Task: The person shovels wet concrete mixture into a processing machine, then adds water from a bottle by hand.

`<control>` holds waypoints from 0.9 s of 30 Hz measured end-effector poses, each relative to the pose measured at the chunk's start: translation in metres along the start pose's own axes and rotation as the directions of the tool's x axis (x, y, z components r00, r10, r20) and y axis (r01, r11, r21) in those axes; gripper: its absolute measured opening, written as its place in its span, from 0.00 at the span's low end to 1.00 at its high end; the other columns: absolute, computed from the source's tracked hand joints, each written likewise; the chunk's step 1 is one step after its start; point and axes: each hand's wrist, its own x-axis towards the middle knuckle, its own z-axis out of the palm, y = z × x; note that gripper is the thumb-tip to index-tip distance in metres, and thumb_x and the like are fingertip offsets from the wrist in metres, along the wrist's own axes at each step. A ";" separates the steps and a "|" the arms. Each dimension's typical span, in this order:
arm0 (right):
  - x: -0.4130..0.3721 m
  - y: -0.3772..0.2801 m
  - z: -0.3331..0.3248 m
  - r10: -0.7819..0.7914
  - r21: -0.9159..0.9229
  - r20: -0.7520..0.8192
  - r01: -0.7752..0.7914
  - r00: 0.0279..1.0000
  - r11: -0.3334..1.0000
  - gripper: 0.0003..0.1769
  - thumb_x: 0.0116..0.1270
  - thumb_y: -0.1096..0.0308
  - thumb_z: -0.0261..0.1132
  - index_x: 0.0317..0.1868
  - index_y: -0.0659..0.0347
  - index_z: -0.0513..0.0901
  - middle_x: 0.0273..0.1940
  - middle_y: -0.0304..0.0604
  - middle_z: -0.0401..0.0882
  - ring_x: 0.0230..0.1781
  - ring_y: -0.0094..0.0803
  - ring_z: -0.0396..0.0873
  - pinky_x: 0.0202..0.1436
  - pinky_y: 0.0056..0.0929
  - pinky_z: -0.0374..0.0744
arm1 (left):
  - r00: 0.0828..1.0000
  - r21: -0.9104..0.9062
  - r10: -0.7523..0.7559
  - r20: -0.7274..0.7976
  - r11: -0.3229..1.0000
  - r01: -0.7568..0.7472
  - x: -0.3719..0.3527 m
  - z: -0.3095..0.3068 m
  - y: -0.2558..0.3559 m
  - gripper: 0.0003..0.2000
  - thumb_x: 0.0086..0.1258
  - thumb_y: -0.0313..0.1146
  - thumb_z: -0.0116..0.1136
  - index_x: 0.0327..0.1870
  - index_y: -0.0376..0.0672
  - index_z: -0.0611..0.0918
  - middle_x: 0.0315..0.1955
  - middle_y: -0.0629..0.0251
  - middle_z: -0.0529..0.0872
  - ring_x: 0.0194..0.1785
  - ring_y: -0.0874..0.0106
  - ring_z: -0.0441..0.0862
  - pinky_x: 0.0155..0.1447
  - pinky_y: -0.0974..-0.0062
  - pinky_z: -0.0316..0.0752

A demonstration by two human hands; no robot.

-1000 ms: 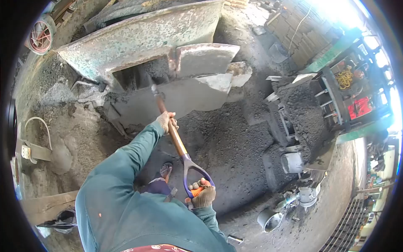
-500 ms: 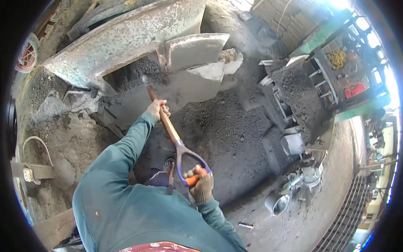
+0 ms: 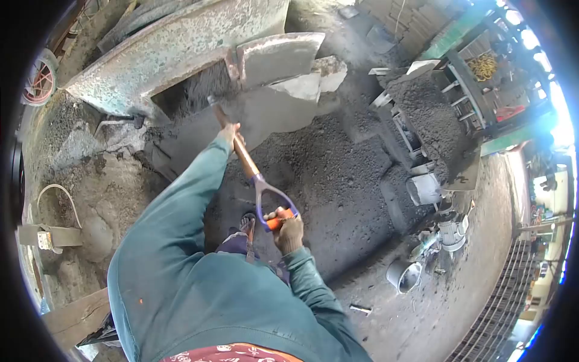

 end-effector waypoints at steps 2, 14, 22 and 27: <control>-0.004 0.019 -0.011 -0.018 0.128 -0.023 0.020 1.000 0.992 0.02 0.70 0.78 0.61 0.41 0.64 0.76 0.31 0.46 0.80 0.30 0.41 0.82 0.41 0.46 0.85 | 0.998 -0.040 -0.058 0.002 0.998 0.058 -0.014 -0.010 -0.011 0.11 0.74 0.42 0.58 0.44 0.45 0.78 0.27 0.62 0.74 0.21 0.62 0.76 0.29 0.53 0.79; -0.068 0.041 -0.107 0.065 0.195 -0.350 0.004 0.934 0.981 0.02 0.66 0.76 0.62 0.36 0.62 0.76 0.26 0.42 0.75 0.21 0.37 0.76 0.27 0.44 0.82 | 0.945 -0.120 -0.325 -0.036 0.940 0.319 -0.013 -0.028 -0.059 0.07 0.75 0.38 0.58 0.39 0.47 0.75 0.21 0.68 0.71 0.17 0.68 0.71 0.31 0.54 0.78; -0.188 0.032 -0.199 -0.092 0.023 -0.674 0.146 0.733 0.989 0.05 0.61 0.76 0.64 0.31 0.63 0.74 0.21 0.41 0.71 0.16 0.35 0.71 0.19 0.39 0.77 | 0.861 -0.018 -0.504 -0.072 0.864 0.504 -0.105 -0.053 -0.237 0.10 0.79 0.40 0.44 0.35 0.51 0.74 0.20 0.71 0.70 0.17 0.71 0.68 0.35 0.52 0.77; -0.284 0.039 -0.254 -0.102 -0.016 -0.788 0.144 0.608 0.989 0.07 0.63 0.72 0.64 0.29 0.61 0.74 0.19 0.40 0.70 0.16 0.34 0.71 0.20 0.39 0.76 | 0.816 0.170 -0.577 -0.044 0.800 0.575 -0.182 -0.049 -0.335 0.09 0.75 0.37 0.43 0.30 0.54 0.72 0.17 0.72 0.67 0.17 0.68 0.65 0.30 0.53 0.72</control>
